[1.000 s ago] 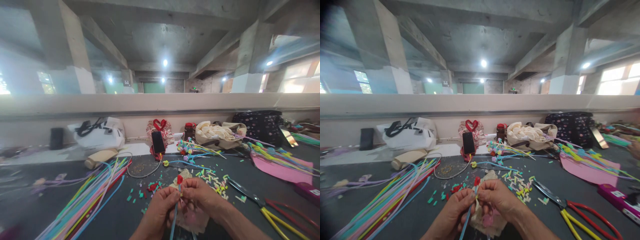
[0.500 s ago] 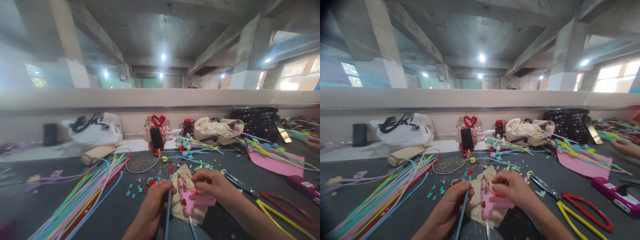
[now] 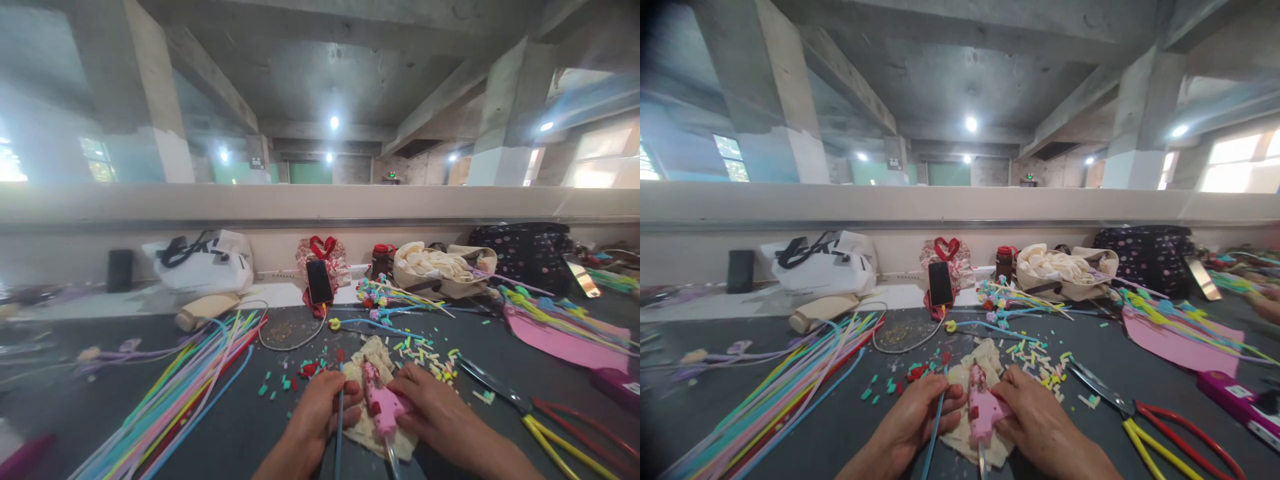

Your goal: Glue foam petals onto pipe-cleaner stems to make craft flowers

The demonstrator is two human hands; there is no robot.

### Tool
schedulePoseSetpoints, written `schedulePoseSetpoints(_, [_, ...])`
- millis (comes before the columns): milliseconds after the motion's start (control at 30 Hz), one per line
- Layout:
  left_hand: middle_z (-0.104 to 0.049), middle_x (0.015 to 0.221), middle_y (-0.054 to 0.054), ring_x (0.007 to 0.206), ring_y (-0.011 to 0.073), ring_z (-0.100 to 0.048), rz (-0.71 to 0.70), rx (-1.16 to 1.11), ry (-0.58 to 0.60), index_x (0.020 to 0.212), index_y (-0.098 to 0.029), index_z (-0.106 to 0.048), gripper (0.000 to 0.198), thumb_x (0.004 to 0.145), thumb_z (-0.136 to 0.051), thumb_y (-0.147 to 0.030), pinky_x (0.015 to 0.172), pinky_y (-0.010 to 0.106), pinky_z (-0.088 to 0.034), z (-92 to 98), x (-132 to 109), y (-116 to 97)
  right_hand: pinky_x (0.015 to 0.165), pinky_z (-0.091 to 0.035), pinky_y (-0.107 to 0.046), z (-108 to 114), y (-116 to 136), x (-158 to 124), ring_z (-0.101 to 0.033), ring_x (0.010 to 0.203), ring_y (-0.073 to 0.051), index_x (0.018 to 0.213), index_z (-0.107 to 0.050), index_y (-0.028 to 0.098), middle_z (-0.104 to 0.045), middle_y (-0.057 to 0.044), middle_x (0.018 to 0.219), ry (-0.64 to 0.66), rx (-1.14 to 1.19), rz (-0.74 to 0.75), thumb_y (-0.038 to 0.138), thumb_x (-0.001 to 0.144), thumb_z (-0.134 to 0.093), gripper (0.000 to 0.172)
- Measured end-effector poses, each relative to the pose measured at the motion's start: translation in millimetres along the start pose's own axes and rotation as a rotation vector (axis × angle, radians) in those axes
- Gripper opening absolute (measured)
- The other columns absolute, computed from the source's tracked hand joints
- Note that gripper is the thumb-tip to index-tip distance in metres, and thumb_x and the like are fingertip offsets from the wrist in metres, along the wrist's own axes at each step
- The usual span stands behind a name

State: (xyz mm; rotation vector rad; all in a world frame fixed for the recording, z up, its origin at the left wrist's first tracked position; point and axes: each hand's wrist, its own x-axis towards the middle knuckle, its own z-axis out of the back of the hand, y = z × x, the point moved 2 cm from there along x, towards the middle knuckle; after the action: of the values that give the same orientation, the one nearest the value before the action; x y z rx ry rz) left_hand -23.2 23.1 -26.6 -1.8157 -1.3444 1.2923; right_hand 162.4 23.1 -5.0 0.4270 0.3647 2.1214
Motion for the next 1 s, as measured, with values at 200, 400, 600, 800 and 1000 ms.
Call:
schedulePoseSetpoints(200, [-0.062,0.066,0.005,0.063,0.0145,-0.062,0.003,0.043,-0.012,0.069,-0.015,-0.047,0.007,0.069,-0.052,-0.02,0.053,0.023,-0.047,-3.0,-2,-3,0.057,-0.035,-0.023,21,-17,-2,-0.047,0.066,-0.014,0.084,-0.06,0.018,-0.054,-0.001,0.072,-0.025,0.516,-0.029,0.04,0.082,-0.041,0.029])
schedulePoseSetpoints(400, [-0.062,0.065,0.005,0.062,0.0141,-0.061,-0.005,0.042,-0.018,0.07,-0.016,-0.048,0.007,0.067,-0.052,-0.02,0.051,0.022,-0.046,-3.9,-3,-2,0.05,-0.036,-0.021,32,-45,-7,-0.05,0.053,-0.012,0.084,-0.062,0.015,-0.059,0.0,0.061,-0.392,1.168,-0.335,0.041,0.071,-0.059,0.03])
schedulePoseSetpoints(600, [-0.061,0.062,0.003,0.057,0.0118,-0.059,-0.014,0.033,0.029,0.065,-0.016,-0.048,0.014,0.065,-0.058,-0.026,0.046,0.018,-0.041,-5.3,-5,-1,0.045,-0.038,-0.022,35,-41,-7,-0.051,0.05,-0.013,0.091,-0.062,0.012,-0.062,-0.004,0.063,-0.478,1.336,-0.309,0.046,0.072,-0.055,0.039])
schedulePoseSetpoints(800, [-0.049,0.045,-0.005,0.036,0.0024,-0.04,-0.109,-0.026,0.088,0.062,-0.012,-0.055,0.025,0.053,-0.069,-0.031,0.035,0.013,-0.023,0.7,1,-6,0.037,-0.024,-0.02,19,-25,-6,-0.039,0.036,-0.009,0.076,-0.063,0.012,-0.052,-0.001,0.045,-0.324,1.165,-0.23,0.062,0.064,-0.052,0.053])
schedulePoseSetpoints(1000, [-0.034,0.029,-0.009,0.026,0.001,-0.022,-0.119,0.015,0.128,0.056,-0.013,-0.054,0.026,0.06,-0.06,-0.038,0.032,0.015,-0.009,0.5,-4,-9,0.044,-0.029,-0.021,5,5,-15,-0.039,0.046,-0.011,0.083,-0.062,0.018,-0.056,-0.003,0.058,-0.167,0.883,-0.179,0.059,0.072,-0.043,0.047])
